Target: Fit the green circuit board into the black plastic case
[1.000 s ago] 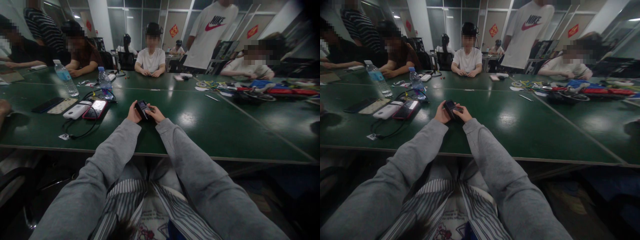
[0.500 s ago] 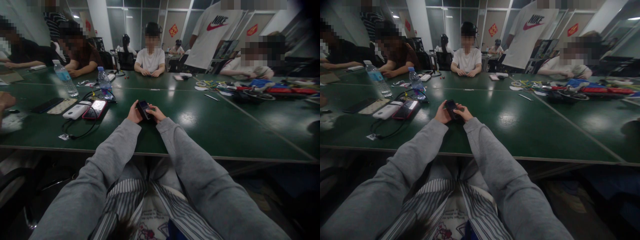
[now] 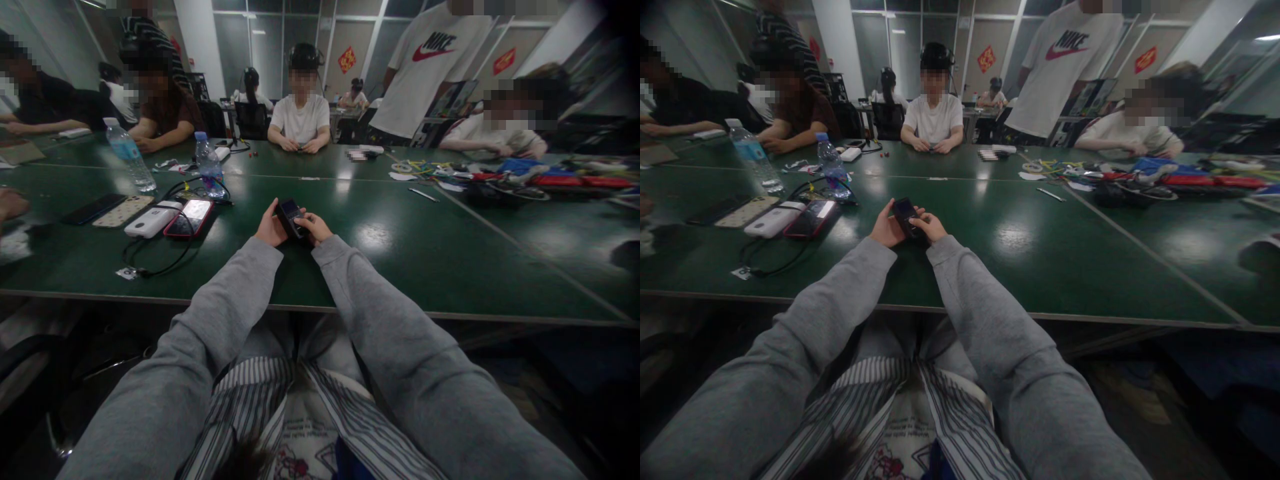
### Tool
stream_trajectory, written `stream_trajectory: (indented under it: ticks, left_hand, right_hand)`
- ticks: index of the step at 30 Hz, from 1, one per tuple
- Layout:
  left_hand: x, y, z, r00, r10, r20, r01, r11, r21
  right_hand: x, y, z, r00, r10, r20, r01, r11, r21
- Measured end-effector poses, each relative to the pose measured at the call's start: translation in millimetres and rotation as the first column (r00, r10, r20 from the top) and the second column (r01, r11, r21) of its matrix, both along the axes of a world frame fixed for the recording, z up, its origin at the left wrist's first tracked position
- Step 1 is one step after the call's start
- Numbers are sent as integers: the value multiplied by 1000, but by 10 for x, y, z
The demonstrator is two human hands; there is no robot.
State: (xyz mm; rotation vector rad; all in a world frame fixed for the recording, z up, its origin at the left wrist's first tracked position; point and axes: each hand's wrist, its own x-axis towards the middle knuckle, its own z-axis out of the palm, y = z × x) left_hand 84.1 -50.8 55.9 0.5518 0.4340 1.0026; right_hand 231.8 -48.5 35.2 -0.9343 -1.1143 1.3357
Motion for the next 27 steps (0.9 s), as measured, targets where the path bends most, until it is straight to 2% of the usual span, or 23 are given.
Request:
stream_trajectory:
  ticks: [10, 17, 27]
  left_hand:
    - [49, 30, -17, 997, 13, -70, -12, 1000, 14]
    - [54, 51, -63, 991, 53, -124, -41, 994, 100]
    - [56, 30, -45, 984, 64, -163, -48, 994, 102]
  right_hand:
    - [-8, 18, -1, 999, -34, -37, 34, 999, 3]
    - [-6, 23, 6, 999, -22, -34, 22, 1000, -4]
    - [2, 24, 15, 1000, -11, 3, 11, 999, -44]
